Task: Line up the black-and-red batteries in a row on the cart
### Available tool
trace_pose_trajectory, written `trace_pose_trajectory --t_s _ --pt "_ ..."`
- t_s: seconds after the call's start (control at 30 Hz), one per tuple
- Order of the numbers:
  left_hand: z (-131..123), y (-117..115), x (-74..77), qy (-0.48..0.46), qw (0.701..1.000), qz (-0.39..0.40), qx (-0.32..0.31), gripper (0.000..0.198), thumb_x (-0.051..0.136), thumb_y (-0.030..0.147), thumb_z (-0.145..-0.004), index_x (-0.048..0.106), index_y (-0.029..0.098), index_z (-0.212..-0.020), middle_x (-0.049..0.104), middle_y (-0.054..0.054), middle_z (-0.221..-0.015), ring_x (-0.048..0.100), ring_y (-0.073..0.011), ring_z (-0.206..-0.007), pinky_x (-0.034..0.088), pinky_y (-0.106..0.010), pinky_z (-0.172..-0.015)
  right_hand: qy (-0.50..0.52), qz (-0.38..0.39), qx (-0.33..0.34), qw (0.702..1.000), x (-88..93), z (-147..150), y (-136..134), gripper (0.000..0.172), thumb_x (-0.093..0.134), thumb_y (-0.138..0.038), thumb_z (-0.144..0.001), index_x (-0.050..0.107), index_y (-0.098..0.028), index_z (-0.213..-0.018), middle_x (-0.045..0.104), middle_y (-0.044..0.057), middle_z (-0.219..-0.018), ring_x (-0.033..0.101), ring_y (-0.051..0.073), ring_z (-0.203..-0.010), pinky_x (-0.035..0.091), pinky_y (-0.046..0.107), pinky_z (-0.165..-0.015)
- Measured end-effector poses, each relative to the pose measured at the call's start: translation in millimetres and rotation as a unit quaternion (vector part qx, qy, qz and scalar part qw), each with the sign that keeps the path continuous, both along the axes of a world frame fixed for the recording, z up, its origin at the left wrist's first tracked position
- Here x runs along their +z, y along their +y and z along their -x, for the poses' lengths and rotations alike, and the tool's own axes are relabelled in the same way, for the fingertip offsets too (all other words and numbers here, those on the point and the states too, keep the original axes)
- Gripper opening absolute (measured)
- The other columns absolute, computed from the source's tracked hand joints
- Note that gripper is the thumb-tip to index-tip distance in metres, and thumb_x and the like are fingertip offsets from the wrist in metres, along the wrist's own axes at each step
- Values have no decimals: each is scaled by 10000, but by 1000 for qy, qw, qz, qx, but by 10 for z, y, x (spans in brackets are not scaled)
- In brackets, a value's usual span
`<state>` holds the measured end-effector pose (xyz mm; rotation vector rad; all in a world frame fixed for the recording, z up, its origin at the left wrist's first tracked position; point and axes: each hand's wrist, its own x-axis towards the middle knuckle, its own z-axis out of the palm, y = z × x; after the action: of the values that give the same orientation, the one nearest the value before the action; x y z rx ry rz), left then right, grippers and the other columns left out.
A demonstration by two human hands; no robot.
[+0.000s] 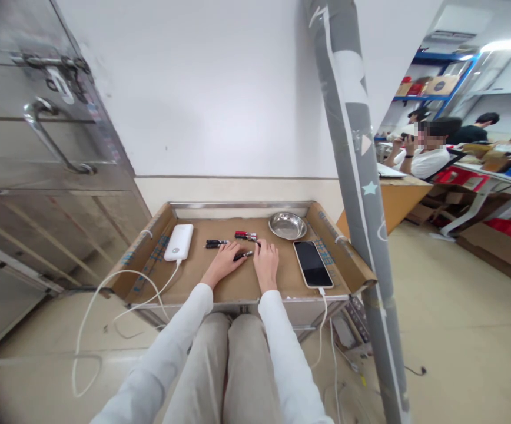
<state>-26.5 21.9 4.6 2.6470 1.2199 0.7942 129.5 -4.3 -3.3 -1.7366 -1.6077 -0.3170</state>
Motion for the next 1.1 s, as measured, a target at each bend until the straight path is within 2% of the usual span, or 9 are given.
trace_pose_trajectory --t_s 0.1,0.2,0.43,0.7,1.1 --pt "0 15 -8 5 1000 -3 -18 259 452 387 -906 547 218 -1078 592 -55 -1049 532 -212 -997 373 -381 -912 -9 18 -2 1000 -3 1 0 212 374 -242 -936 574 -170 -947 663 78 -877 533 207 -804 319 308 -752" --pt "-4 41 -34 6 999 -2 -35 222 423 345 -924 579 213 -1010 600 -52 -1016 546 -200 -975 390 -369 -905 -20 38 7 999 -11 2 3 197 387 -228 -929 575 -172 -946 658 76 -861 538 208 -813 322 311 -750" --pt "-15 59 -47 -40 999 -13 -4 220 377 313 -943 545 190 -1014 621 -69 -1000 571 -208 -938 421 -378 -888 -52 75 30 995 -29 7 13 181 395 -190 -916 574 -179 -936 634 88 -902 534 213 -867 336 316 -763" --pt "-9 89 -87 -54 998 -29 35 223 354 298 -948 526 200 -1052 610 -75 -1014 565 -213 -955 421 -380 -879 -49 67 66 994 -51 0 23 198 385 -192 -918 582 -188 -938 623 76 -889 534 210 -859 344 313 -766" --pt "-12 75 -81 -64 997 -36 22 151 420 240 -914 530 204 -1011 606 -66 -993 563 -209 -928 428 -382 -875 -32 51 101 993 -63 -4 34 226 366 -221 -935 580 -198 -1007 620 68 -919 552 193 -878 357 298 -787"
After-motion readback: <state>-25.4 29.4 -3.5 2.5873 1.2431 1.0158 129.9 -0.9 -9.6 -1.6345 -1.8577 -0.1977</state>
